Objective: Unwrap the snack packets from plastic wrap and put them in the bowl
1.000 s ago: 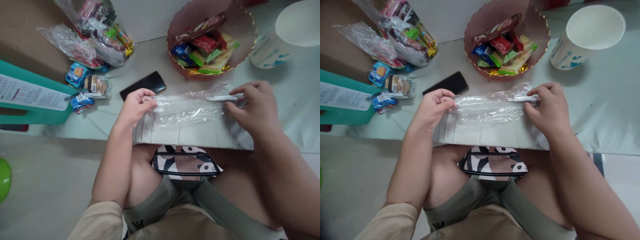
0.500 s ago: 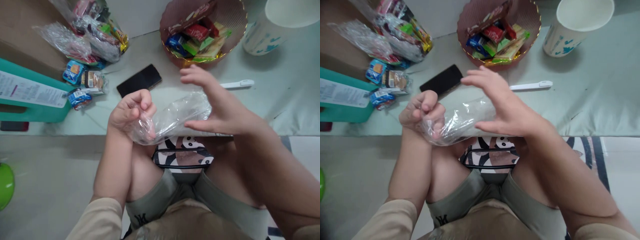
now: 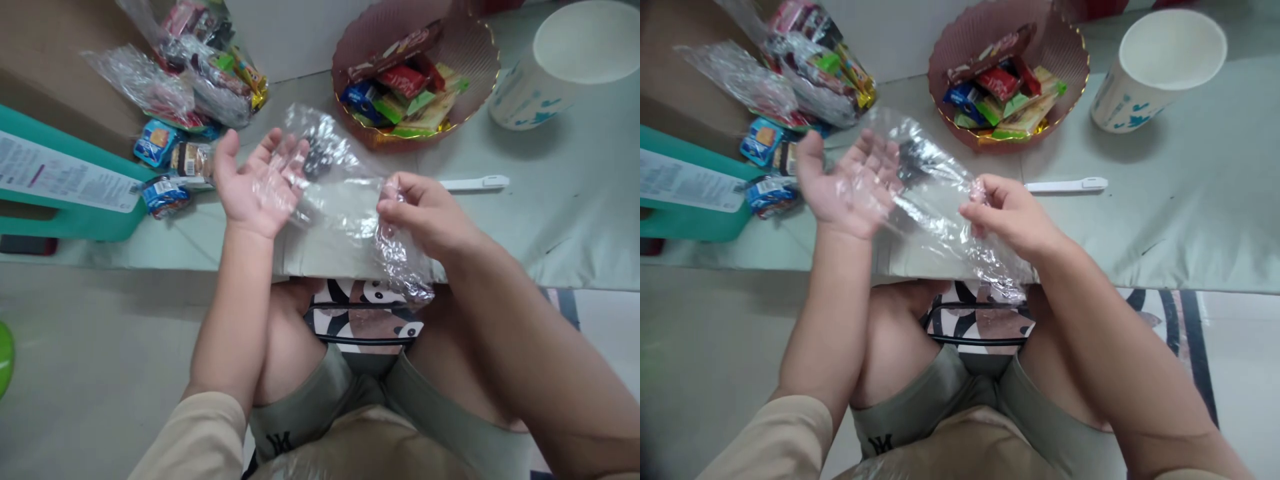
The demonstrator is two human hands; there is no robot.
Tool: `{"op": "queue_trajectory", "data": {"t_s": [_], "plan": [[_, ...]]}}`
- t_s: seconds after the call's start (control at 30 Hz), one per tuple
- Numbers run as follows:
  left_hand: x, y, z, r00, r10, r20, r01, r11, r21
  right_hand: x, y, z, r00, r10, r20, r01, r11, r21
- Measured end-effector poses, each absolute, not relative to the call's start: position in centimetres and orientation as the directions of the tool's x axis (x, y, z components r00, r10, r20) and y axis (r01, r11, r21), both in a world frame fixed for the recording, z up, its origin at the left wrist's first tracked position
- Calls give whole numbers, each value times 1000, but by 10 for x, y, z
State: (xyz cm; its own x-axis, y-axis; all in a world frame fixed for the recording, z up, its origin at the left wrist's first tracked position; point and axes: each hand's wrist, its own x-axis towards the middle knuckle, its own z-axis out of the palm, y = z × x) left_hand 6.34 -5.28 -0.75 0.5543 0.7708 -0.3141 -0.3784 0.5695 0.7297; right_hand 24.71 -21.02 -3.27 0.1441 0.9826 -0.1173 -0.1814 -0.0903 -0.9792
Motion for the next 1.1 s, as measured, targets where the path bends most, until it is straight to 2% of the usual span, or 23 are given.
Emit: {"op": "queue_trajectory", "data": {"t_s": [0.07, 0.13, 0.27, 0.47, 0.63, 0.73, 0.83, 0.9, 0.97, 1.1], "plan": [[70, -59, -15, 623, 728, -284, -310, 564, 765, 247, -205, -46, 309, 942, -133, -279, -44, -959], [77, -69, -22, 711, 647, -277, -190, 556, 809, 247, -199, -56, 397, 908, -133, -314, -1, -949], [89, -85, -31, 803, 517, -297, 14, 481, 877, 247, -194, -63, 412, 904, -117, -311, 19, -950], [83, -81, -28, 700, 636, -325, 42, 418, 908, 246, -200, -58, 438, 883, -169, -357, -2, -934], [73, -76, -26, 685, 672, -282, 7, 381, 925, 242, -200, -57, 426, 899, -105, -334, 48, -941], [68, -78, -24, 799, 559, -219, 31, 326, 945, 239, -200, -57, 470, 883, -20, -253, 113, -961], [64, -83, -22, 901, 398, -173, 117, 162, 980, 237, -203, -59, 551, 832, 66, -113, 153, -982], [64, -86, -22, 894, 433, -114, 102, 52, 993, 236, -207, -59, 601, 793, 99, -44, 157, -987], [65, -88, -25, 837, 547, -7, 30, -33, 999, 236, -210, -58, 635, 762, 127, -1, 165, -986], [68, -90, -29, 586, 776, 234, -36, -263, 964, 234, -217, -51, 651, 729, 212, 84, 209, -974]]}}
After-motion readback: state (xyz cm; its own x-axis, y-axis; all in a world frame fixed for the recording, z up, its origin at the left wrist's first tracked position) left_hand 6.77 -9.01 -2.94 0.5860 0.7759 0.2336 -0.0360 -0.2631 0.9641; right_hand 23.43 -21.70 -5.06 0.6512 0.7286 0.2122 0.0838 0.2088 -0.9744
